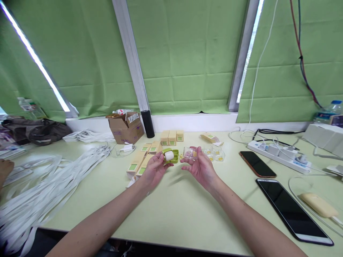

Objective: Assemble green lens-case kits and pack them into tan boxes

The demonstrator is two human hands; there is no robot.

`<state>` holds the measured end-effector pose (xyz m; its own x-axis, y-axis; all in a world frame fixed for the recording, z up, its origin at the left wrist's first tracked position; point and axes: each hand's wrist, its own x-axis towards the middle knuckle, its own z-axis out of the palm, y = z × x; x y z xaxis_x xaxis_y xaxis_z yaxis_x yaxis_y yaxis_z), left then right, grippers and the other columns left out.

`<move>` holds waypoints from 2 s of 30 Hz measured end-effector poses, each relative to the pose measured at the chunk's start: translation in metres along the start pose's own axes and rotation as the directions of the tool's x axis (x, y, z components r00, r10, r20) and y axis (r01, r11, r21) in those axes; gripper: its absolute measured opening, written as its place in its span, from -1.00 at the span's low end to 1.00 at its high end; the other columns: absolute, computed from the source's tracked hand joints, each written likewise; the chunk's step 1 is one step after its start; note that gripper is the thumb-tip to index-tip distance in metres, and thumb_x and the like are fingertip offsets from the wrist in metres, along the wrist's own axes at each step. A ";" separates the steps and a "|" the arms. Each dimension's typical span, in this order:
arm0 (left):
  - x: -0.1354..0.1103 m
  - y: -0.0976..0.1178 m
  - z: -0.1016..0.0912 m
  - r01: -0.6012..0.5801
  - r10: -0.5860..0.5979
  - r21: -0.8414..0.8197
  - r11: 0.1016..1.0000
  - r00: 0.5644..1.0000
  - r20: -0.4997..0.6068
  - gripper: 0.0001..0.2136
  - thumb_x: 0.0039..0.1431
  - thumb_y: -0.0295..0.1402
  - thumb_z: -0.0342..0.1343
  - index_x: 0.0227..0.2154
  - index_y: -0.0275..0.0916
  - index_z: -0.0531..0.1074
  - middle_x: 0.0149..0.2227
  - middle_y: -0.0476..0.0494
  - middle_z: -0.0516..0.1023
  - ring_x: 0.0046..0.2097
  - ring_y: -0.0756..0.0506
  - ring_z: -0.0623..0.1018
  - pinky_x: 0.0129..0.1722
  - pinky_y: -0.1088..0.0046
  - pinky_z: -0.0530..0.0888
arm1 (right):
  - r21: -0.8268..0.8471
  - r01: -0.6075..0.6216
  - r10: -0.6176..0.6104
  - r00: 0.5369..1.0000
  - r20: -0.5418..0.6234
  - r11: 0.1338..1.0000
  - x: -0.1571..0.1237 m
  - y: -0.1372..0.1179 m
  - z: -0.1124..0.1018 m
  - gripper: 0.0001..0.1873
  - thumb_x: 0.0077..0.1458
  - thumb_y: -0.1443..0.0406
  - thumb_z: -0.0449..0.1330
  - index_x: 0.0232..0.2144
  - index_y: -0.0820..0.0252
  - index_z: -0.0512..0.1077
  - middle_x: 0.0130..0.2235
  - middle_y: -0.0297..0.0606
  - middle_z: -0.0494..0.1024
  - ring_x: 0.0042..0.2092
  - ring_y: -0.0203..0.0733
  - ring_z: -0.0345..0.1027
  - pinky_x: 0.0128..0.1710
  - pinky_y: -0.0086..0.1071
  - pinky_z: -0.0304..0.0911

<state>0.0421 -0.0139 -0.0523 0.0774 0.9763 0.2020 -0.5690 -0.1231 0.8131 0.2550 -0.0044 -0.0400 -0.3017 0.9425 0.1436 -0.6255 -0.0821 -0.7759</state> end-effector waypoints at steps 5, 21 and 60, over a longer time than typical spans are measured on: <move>-0.001 0.001 0.002 -0.004 0.004 0.008 1.000 1.000 0.006 -0.66 0.13 -0.27 0.50 -0.11 -0.29 0.59 0.03 -0.28 0.62 -0.05 -0.15 0.58 -0.10 0.28 0.56 | -0.103 0.074 -0.082 0.994 -0.075 0.992 -0.001 -0.002 0.002 -0.39 0.01 -0.13 0.53 -0.05 0.06 0.52 -0.14 -0.26 0.61 -0.17 -0.09 0.65 -0.28 -0.27 0.64; -0.002 -0.001 0.002 -0.009 0.009 -0.014 1.000 1.000 0.004 -0.59 0.06 -0.34 0.53 -0.04 -0.28 0.59 0.04 -0.26 0.63 -0.01 -0.16 0.60 -0.07 0.30 0.57 | -0.610 0.344 -0.389 0.919 0.063 0.714 -0.004 0.011 0.002 -0.46 -0.12 0.23 0.56 -0.02 -0.08 0.63 0.04 -0.21 0.38 -0.01 -0.04 0.39 -0.15 -0.22 0.49; -0.006 0.000 0.004 -0.164 0.145 0.315 0.935 0.986 0.084 -0.52 -0.04 -0.29 0.57 -0.03 -0.24 0.61 0.03 -0.28 0.65 0.01 -0.19 0.61 0.06 0.27 0.52 | -0.430 0.073 -0.092 0.995 -0.024 0.900 0.004 0.042 -0.002 -0.32 -0.31 0.00 0.68 -0.24 0.11 0.46 -0.29 -0.32 0.65 -0.32 -0.20 0.53 -0.29 -0.31 0.52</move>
<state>0.0455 -0.0205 -0.0513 0.0624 0.9298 0.3628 -0.2864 -0.3315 0.8989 0.2294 -0.0029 -0.0733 -0.2255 0.9535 0.1999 -0.2753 0.1344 -0.9519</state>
